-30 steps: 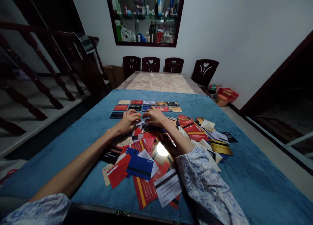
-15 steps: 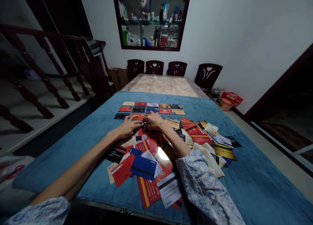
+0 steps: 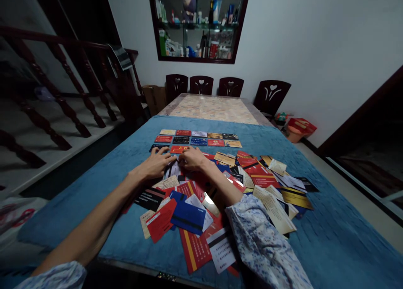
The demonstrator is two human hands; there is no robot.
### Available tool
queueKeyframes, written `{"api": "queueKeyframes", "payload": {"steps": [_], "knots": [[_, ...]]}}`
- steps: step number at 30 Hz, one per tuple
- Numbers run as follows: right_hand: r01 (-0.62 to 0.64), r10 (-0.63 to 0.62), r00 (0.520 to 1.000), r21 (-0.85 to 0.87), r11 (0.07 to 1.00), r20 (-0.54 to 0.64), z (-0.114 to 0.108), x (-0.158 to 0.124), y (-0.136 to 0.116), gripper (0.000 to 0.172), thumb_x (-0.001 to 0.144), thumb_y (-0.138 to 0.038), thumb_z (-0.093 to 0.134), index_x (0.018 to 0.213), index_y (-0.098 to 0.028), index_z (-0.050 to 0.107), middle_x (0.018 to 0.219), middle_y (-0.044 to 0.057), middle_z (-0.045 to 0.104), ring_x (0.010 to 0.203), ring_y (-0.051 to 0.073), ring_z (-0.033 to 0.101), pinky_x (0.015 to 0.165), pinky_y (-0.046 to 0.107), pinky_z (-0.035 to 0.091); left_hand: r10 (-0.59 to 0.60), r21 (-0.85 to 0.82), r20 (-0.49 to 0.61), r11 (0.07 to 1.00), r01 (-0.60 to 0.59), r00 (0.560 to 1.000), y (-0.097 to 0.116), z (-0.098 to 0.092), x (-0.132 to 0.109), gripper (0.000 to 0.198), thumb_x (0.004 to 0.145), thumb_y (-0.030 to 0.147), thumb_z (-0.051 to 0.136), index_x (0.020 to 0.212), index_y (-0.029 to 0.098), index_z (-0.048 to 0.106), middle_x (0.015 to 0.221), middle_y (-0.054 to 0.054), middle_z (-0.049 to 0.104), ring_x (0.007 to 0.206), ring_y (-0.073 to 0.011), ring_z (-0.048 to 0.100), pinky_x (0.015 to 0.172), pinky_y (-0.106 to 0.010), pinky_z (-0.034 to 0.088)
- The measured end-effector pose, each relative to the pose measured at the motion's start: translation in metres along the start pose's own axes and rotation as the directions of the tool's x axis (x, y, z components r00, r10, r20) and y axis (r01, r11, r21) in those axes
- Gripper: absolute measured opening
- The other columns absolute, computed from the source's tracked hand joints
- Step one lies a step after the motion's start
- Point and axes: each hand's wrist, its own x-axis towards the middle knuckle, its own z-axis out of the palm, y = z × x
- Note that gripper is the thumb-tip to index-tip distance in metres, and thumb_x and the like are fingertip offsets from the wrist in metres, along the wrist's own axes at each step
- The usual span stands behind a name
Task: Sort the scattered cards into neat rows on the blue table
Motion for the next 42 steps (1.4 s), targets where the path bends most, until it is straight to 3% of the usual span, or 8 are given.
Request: {"api": "queueKeyframes", "payload": {"steps": [6,12,17,23,28,33,37,42], "knots": [[0.003,-0.003,1.000,-0.002,1.000,-0.008,0.003,0.006,0.000,0.028,0.093,-0.033,0.058,0.115,-0.025,0.074,0.120,0.010,0.069,0.117,0.029,0.054,0.085,0.035,0.043,-0.033,-0.040,0.026,0.999,0.034,0.999,-0.006,0.005,0.002,0.061,0.072,0.007,0.056,0.128,0.029,0.064,0.120,-0.014,0.061,0.124,-0.0381,0.045,0.099,-0.059,0.035],[-0.011,0.012,1.000,0.039,0.999,-0.023,0.006,0.008,-0.004,0.029,0.093,-0.035,0.059,0.117,-0.026,0.073,0.120,0.012,0.066,0.115,0.030,0.052,0.085,0.037,0.043,-0.109,-0.061,-0.002,0.992,0.109,0.994,-0.014,0.011,-0.002,0.028,0.083,0.017,0.057,0.107,0.022,0.070,0.123,-0.016,0.058,0.127,-0.0371,0.041,0.099,-0.057,0.036],[-0.022,0.027,0.997,0.067,0.998,-0.077,0.016,0.009,-0.004,0.031,0.093,-0.038,0.061,0.120,-0.027,0.071,0.122,0.011,0.064,0.115,0.029,0.050,0.087,0.039,0.042,-0.107,-0.103,0.021,0.989,0.109,0.994,-0.018,0.010,-0.007,0.018,0.091,0.023,0.056,0.104,0.019,0.069,0.116,-0.014,0.062,0.120,-0.0316,0.045,0.098,-0.051,0.038],[-0.010,0.021,0.995,0.115,0.993,-0.096,0.018,0.008,-0.004,0.030,0.094,-0.040,0.060,0.118,-0.027,0.072,0.120,0.010,0.064,0.112,0.027,0.049,0.086,0.036,0.039,-0.083,-0.135,-0.006,0.988,0.081,0.997,-0.028,0.006,-0.014,0.025,0.093,0.032,0.057,0.112,0.022,0.070,0.117,-0.012,0.064,0.115,-0.0287,0.046,0.098,-0.047,0.038],[-0.011,0.025,0.994,0.134,0.991,-0.103,0.017,0.006,-0.005,0.030,0.094,-0.041,0.060,0.118,-0.026,0.072,0.120,0.010,0.064,0.113,0.028,0.047,0.084,0.036,0.038,-0.117,-0.188,0.027,0.975,0.120,0.993,-0.033,0.003,-0.017,0.032,0.089,0.024,0.058,0.119,0.025,0.070,0.120,-0.011,0.064,0.118,-0.0290,0.047,0.098,-0.048,0.039],[0.000,0.019,0.992,0.149,0.989,-0.127,0.020,0.008,-0.003,0.032,0.094,-0.044,0.060,0.118,-0.026,0.072,0.119,0.011,0.063,0.111,0.027,0.047,0.084,0.036,0.038,-0.091,-0.225,0.017,0.970,0.093,0.996,-0.034,-0.002,-0.019,0.024,0.092,0.027,0.056,0.107,0.023,0.074,0.113,-0.010,0.067,0.117,-0.0277,0.050,0.100,-0.048,0.038],[0.016,0.010,0.986,0.153,0.988,-0.169,0.025,0.011,0.000,0.037,0.094,-0.045,0.060,0.123,-0.025,0.069,0.122,0.011,0.063,0.112,0.027,0.047,0.086,0.037,0.038,-0.083,-0.235,-0.001,0.969,0.081,0.997,-0.037,-0.005,-0.020,0.030,0.096,0.030,0.048,0.100,0.022,0.076,0.115,-0.011,0.068,0.120,-0.0280,0.050,0.101,-0.049,0.038],[0.017,0.021,0.971,0.154,0.988,-0.239,0.030,0.014,-0.001,0.029,0.095,-0.031,0.058,0.121,-0.021,0.070,0.123,0.010,0.066,0.113,0.026,0.048,0.089,0.036,0.038,-0.092,-0.249,-0.065,0.966,0.073,0.994,-0.040,-0.006,-0.020,0.033,0.097,0.030,0.045,0.095,0.022,0.077,0.108,-0.010,0.071,0.116,-0.0270,0.053,0.098,-0.048,0.039]]}}
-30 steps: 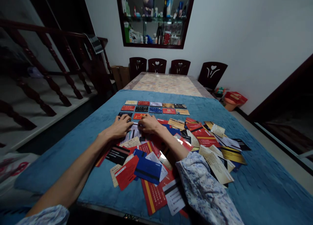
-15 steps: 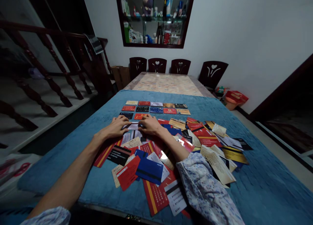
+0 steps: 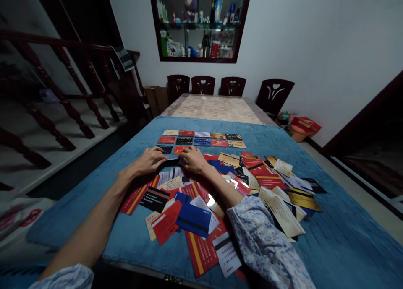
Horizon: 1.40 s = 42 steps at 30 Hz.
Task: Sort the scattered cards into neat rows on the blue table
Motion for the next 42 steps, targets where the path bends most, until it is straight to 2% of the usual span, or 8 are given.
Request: {"api": "queueKeyframes", "payload": {"steps": [7,11,18,29,36,42], "knots": [[-0.051,0.052,0.997,0.005,0.999,-0.048,-0.005,0.000,-0.004,0.023,0.098,-0.023,0.051,0.100,-0.017,0.073,0.102,0.011,0.073,0.104,0.024,0.055,0.086,0.032,0.040,0.063,0.007,-0.171,0.998,-0.063,0.983,-0.002,0.006,0.005,0.028,0.095,0.025,0.048,0.092,0.019,0.076,0.092,-0.009,0.073,0.097,-0.0238,0.059,0.089,-0.041,0.043],[-0.084,0.086,0.993,0.031,0.996,-0.086,-0.002,0.001,-0.002,0.023,0.097,-0.022,0.050,0.101,-0.018,0.073,0.096,0.010,0.072,0.098,0.021,0.059,0.081,0.028,0.040,0.060,-0.013,-0.232,0.998,-0.065,0.971,-0.007,0.011,0.007,0.026,0.093,0.022,0.050,0.093,0.017,0.076,0.087,-0.009,0.071,0.091,-0.0234,0.058,0.086,-0.039,0.044],[-0.118,0.122,0.988,0.047,0.992,-0.098,0.003,0.001,0.001,0.022,0.093,-0.021,0.051,0.101,-0.018,0.071,0.093,0.009,0.071,0.092,0.021,0.059,0.076,0.027,0.038,0.028,-0.107,-0.250,0.993,-0.056,0.968,-0.008,0.015,0.006,0.029,0.084,0.011,0.053,0.102,0.017,0.075,0.092,-0.008,0.072,0.092,-0.0231,0.059,0.088,-0.039,0.047],[-0.101,0.104,0.992,0.052,0.994,-0.067,0.001,-0.001,-0.002,0.016,0.087,-0.020,0.055,0.085,-0.018,0.071,0.084,0.007,0.071,0.087,0.021,0.053,0.071,0.028,0.033,-0.060,-0.200,-0.309,0.980,-0.003,0.949,-0.006,0.020,0.008,0.021,0.084,0.014,0.056,0.091,0.017,0.075,0.092,-0.008,0.072,0.095,-0.0235,0.062,0.092,-0.039,0.049],[-0.078,0.120,0.969,0.192,0.978,-0.216,0.011,0.003,0.007,0.010,0.080,-0.021,0.062,0.079,-0.019,0.072,0.078,0.004,0.072,0.080,0.020,0.054,0.074,0.029,0.036,-0.184,-0.294,-0.343,0.952,0.081,0.921,-0.004,0.023,0.008,0.017,0.080,0.017,0.059,0.089,0.018,0.074,0.090,-0.005,0.072,0.091,-0.0220,0.064,0.090,-0.036,0.051],[-0.013,0.133,0.943,0.364,0.931,-0.306,0.015,0.006,0.012,0.010,0.078,-0.018,0.064,0.077,-0.019,0.074,0.080,0.002,0.074,0.077,0.017,0.058,0.083,0.031,0.040,-0.235,-0.374,-0.353,0.923,0.094,0.906,-0.001,0.026,0.010,0.011,0.077,0.020,0.060,0.081,0.019,0.070,0.085,-0.003,0.072,0.083,-0.0202,0.065,0.086,-0.034,0.051]]}}
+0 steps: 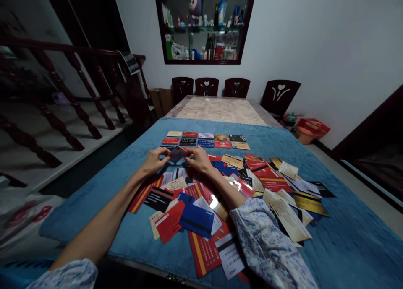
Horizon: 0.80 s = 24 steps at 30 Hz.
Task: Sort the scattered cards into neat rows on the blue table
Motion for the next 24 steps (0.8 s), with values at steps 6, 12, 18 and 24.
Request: {"api": "queueKeyframes", "payload": {"steps": [6,12,18,24], "knots": [[0.000,0.000,1.000,0.105,0.994,-0.007,0.001,0.001,0.002,0.015,0.077,-0.020,0.067,0.088,-0.019,0.077,0.088,0.003,0.077,0.085,0.020,0.063,0.083,0.031,0.044,-0.046,-0.127,0.004,0.991,0.046,0.999,0.002,0.012,0.000,0.008,0.074,0.020,0.058,0.076,0.018,0.065,0.078,-0.001,0.072,0.075,-0.0173,0.066,0.079,-0.029,0.053],[-0.023,0.024,1.000,0.088,0.996,-0.013,0.005,0.001,0.001,0.012,0.083,-0.019,0.060,0.088,-0.016,0.071,0.092,0.006,0.075,0.086,0.019,0.065,0.079,0.029,0.046,-0.067,-0.188,0.012,0.980,0.068,0.998,0.004,0.018,0.000,0.009,0.072,0.024,0.058,0.076,0.018,0.063,0.078,0.000,0.072,0.076,-0.0168,0.066,0.077,-0.028,0.054],[0.062,-0.061,0.998,-0.157,0.986,0.006,-0.003,-0.002,-0.010,0.021,0.090,-0.018,0.056,0.107,-0.018,0.069,0.099,0.009,0.073,0.097,0.022,0.059,0.084,0.032,0.042,-0.055,-0.151,-0.008,0.987,0.053,0.998,0.003,0.017,0.002,0.009,0.073,0.025,0.061,0.077,0.018,0.064,0.083,-0.001,0.073,0.083,-0.0187,0.067,0.081,-0.032,0.055],[0.106,-0.091,0.994,-0.381,0.919,0.056,-0.012,-0.003,-0.019,0.029,0.101,-0.026,0.047,0.113,-0.019,0.072,0.102,0.013,0.072,0.102,0.026,0.050,0.085,0.037,0.033,-0.083,-0.171,-0.091,0.983,0.066,0.992,0.003,0.012,0.001,0.019,0.074,0.020,0.058,0.092,0.017,0.066,0.093,-0.005,0.075,0.090,-0.0200,0.070,0.086,-0.034,0.055]]}}
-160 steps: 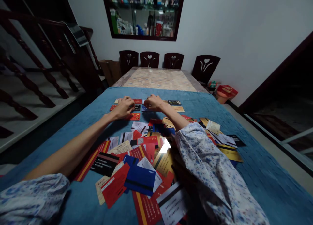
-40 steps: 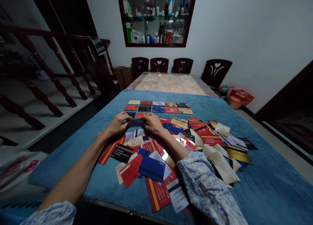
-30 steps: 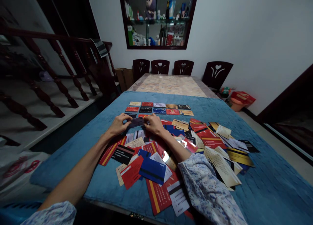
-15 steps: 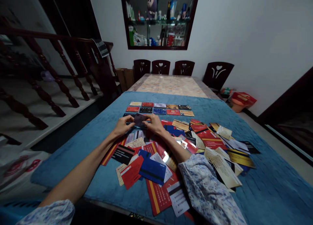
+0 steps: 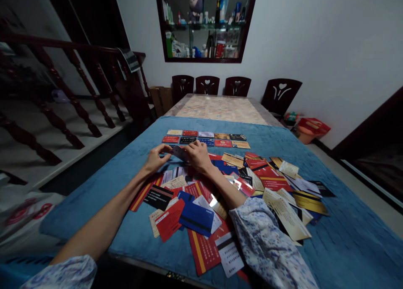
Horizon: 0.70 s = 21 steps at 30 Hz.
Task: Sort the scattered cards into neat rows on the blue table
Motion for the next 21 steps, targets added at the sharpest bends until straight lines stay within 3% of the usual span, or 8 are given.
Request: {"api": "queueKeyframes", "payload": {"steps": [9,15,21], "knots": [[0.078,-0.077,0.997,-0.109,0.991,0.011,-0.003,0.001,-0.005,0.032,0.104,-0.032,0.044,0.117,-0.025,0.072,0.102,0.010,0.069,0.102,0.025,0.044,0.087,0.038,0.027,0.110,-0.087,-0.035,0.990,-0.112,0.993,0.007,-0.001,-0.003,0.027,0.077,0.016,0.058,0.103,0.017,0.061,0.094,-0.003,0.071,0.084,-0.0166,0.069,0.085,-0.031,0.055],[0.056,-0.055,0.998,-0.113,0.992,0.013,0.002,-0.001,-0.007,0.034,0.104,-0.032,0.041,0.123,-0.025,0.068,0.104,0.011,0.070,0.106,0.026,0.044,0.087,0.038,0.027,0.143,0.043,0.041,0.989,-0.144,0.989,0.001,-0.003,-0.004,0.031,0.077,0.010,0.054,0.105,0.020,0.063,0.094,-0.001,0.070,0.083,-0.0160,0.067,0.090,-0.032,0.053],[0.051,-0.034,0.993,-0.157,0.986,0.112,0.000,-0.003,-0.010,0.031,0.099,-0.030,0.051,0.127,-0.025,0.065,0.115,0.012,0.068,0.112,0.028,0.044,0.088,0.039,0.030,0.143,0.211,0.160,0.962,-0.176,0.977,-0.005,-0.006,-0.004,0.032,0.076,0.011,0.058,0.106,0.020,0.064,0.092,-0.003,0.069,0.089,-0.0207,0.064,0.093,-0.038,0.050]]}}
